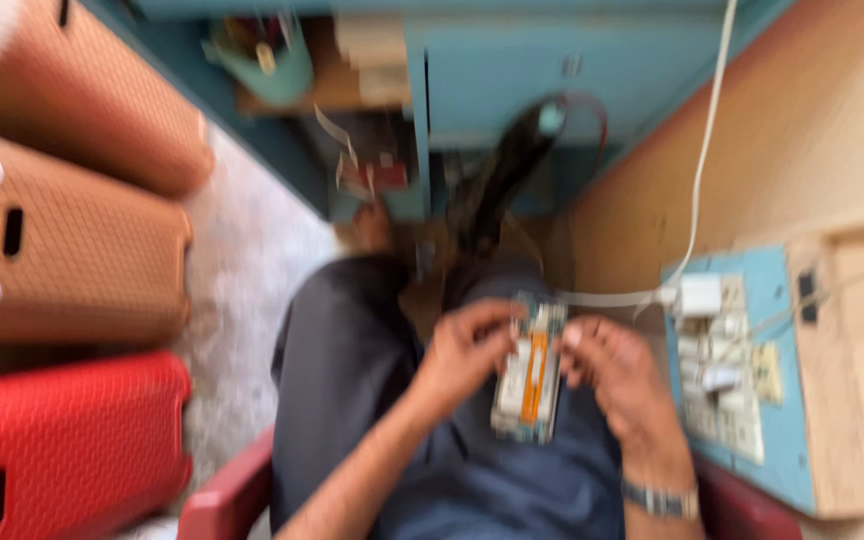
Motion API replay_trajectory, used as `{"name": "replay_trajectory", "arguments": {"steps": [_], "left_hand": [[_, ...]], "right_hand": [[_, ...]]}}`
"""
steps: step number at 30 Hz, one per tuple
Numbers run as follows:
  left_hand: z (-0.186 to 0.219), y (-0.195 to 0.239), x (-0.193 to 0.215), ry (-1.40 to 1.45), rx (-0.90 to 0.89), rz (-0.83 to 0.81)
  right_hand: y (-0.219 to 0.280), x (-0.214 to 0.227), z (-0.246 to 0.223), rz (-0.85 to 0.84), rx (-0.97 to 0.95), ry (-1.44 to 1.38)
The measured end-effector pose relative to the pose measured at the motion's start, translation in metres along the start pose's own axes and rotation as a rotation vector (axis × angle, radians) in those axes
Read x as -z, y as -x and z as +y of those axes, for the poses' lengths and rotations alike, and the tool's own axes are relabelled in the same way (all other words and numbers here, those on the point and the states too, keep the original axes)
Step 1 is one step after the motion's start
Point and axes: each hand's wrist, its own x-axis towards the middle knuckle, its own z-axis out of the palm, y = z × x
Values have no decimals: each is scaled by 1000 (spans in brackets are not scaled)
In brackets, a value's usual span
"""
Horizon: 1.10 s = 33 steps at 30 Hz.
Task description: The person retrieves a small electronic component from a drawer and uses their hands to connect it to a circuit board inside a partially disassembled mobile phone.
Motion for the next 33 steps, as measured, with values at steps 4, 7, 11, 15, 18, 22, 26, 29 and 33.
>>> {"name": "replay_trajectory", "arguments": {"steps": [4,7,11,15,18,22,26,29,33], "left_hand": [[17,6,-7,-113,-75,-71],[27,5,-10,-75,-65,-73],[27,4,-10,-63,-40,-79],[15,-1,-7,21,50,-91],[5,-3,-3,72,116,-93],[-5,-2,-5,71,41,-154],[2,6,-9,-81,100,-171],[7,7,-11,-99,125,-161],[9,8,-9,-91,112,-165]], "right_hand": [[-1,-6,5,-76,2,72],[-7,-6,6,-60,-19,124],[-10,-6,0,-63,-84,233],[-8,-11,-13,-91,-125,266],[-2,-23,-40,-78,42,361],[-2,-58,-132,48,339,468],[-20,-111,-248,161,789,819],[-73,-149,-318,110,1387,1117],[-134,-180,-358,64,1474,1328]]}}
